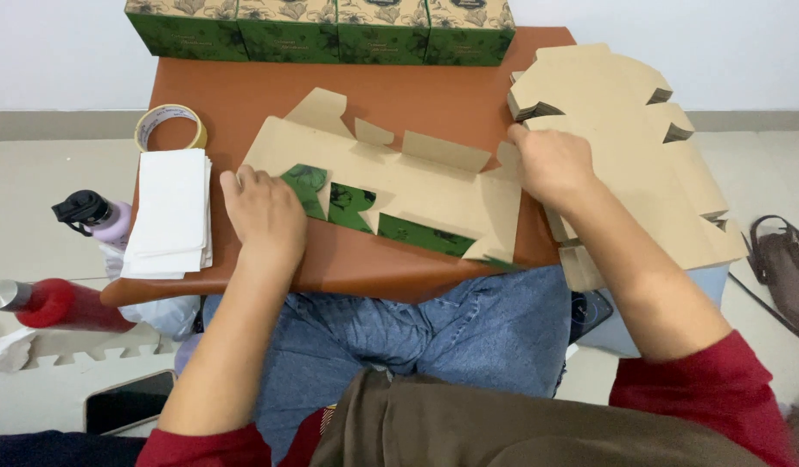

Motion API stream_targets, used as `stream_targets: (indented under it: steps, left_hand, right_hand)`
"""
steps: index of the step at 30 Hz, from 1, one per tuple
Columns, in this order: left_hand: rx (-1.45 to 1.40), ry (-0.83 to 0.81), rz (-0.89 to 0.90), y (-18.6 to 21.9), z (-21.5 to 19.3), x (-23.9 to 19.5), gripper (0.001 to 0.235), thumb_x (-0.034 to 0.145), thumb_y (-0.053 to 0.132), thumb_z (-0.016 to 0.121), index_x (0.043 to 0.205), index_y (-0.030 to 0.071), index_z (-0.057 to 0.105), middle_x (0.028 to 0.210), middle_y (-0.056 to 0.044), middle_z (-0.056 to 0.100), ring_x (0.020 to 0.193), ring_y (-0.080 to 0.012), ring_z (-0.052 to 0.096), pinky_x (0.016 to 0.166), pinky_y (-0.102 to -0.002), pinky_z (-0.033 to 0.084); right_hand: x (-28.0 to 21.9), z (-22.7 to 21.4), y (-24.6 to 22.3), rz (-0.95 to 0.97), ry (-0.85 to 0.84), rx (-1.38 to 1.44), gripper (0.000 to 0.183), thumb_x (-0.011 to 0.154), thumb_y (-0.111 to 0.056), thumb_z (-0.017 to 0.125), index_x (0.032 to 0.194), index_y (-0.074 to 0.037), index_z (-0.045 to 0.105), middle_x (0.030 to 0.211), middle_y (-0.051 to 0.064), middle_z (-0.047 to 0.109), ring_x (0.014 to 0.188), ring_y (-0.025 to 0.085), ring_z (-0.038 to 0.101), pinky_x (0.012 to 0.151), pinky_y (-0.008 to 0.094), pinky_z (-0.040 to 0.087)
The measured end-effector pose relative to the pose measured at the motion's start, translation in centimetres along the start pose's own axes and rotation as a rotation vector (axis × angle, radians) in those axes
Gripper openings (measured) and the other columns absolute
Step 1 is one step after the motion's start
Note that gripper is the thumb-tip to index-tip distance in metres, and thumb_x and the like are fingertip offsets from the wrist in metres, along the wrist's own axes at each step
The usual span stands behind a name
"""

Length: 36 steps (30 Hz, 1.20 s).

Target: Assembling a decorative cardboard box by folding along pre-scored lines and tucking tabs into place.

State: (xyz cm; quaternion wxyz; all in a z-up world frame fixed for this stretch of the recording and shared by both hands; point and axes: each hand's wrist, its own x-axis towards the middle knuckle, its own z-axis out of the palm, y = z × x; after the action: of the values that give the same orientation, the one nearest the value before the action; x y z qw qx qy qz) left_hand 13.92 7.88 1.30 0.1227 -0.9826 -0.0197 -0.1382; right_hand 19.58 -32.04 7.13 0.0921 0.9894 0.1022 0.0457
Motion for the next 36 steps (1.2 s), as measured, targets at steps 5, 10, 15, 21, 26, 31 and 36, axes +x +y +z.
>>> stream_targets:
  steps: [5,10,15,21,26,31,36]
  left_hand:
    - [-0.014,0.177,-0.047,0.8,-1.0,-4.4,0.029,0.099,0.015,0.041,0.097,0.003,0.068,0.089,-0.014,0.062,0.095,-0.0296,0.047,0.085,-0.043,0.028]
    - [0.051,0.212,-0.081,0.6,-2.1,-7.1,0.026,0.1,0.023,0.052,0.102,0.0,0.065,0.089,-0.012,0.054,0.091,-0.0287,0.043,0.08,-0.041,0.028]
    - [0.165,0.349,-0.086,1.2,-7.7,-8.5,0.054,0.087,0.013,0.057,0.137,-0.008,0.058,0.131,-0.019,0.06,0.087,-0.0215,0.048,0.079,-0.03,0.036]
    - [-0.46,0.432,0.258,4.7,-11.6,-6.8,0.06,0.087,0.022,0.068,0.141,0.002,0.053,0.133,-0.014,0.059,0.117,-0.025,0.057,0.103,-0.043,0.034]
    - [-0.644,0.392,0.502,8.7,-10.7,-4.4,0.051,0.091,0.026,0.065,0.135,0.002,0.056,0.116,-0.01,0.062,0.11,-0.0242,0.058,0.101,-0.043,0.035]
    - [-0.647,0.335,0.562,10.7,-10.0,-2.9,0.029,0.095,0.024,0.061,0.12,0.011,0.064,0.09,-0.003,0.066,0.089,-0.0206,0.062,0.09,-0.039,0.036]
    - [-0.714,0.208,0.579,11.0,-9.6,-2.8,0.019,0.093,0.008,0.061,0.111,0.01,0.068,0.085,-0.005,0.071,0.079,-0.021,0.066,0.082,-0.037,0.035]
  right_hand:
    - [4.2,-2.1,-0.7,-0.077,0.023,0.077,0.041,0.086,-0.006,0.067,0.126,-0.007,0.07,0.104,0.021,0.076,0.097,0.043,0.073,0.082,0.057,0.056]
    - [6.1,-1.9,-1.4,-0.104,0.07,0.18,0.041,0.085,-0.009,0.073,0.126,-0.007,0.071,0.108,0.019,0.075,0.101,0.044,0.07,0.085,0.058,0.054]
    - [3.4,-4.8,-2.0,-0.256,0.238,0.452,0.047,0.09,-0.003,0.068,0.136,-0.004,0.057,0.1,0.011,0.061,0.081,0.027,0.059,0.076,0.041,0.049]
    - [-4.3,-7.9,0.9,-0.16,-0.021,0.704,0.031,0.094,-0.011,0.065,0.124,-0.007,0.068,0.103,0.006,0.068,0.086,0.016,0.062,0.072,0.029,0.047]
    - [-8.7,-6.8,-0.6,-0.208,-0.132,0.427,0.058,0.068,-0.041,0.084,0.117,-0.012,0.074,0.112,0.01,0.072,0.109,0.028,0.065,0.1,0.046,0.045]
    - [-9.7,-3.1,-0.6,-0.201,-0.041,0.357,0.024,0.084,-0.014,0.075,0.108,-0.017,0.077,0.099,0.002,0.074,0.098,0.022,0.066,0.095,0.038,0.038]
    - [-10.4,-1.3,-1.1,-0.181,0.189,0.454,0.019,0.088,-0.014,0.074,0.103,-0.024,0.075,0.1,-0.007,0.071,0.095,0.016,0.064,0.093,0.034,0.039]
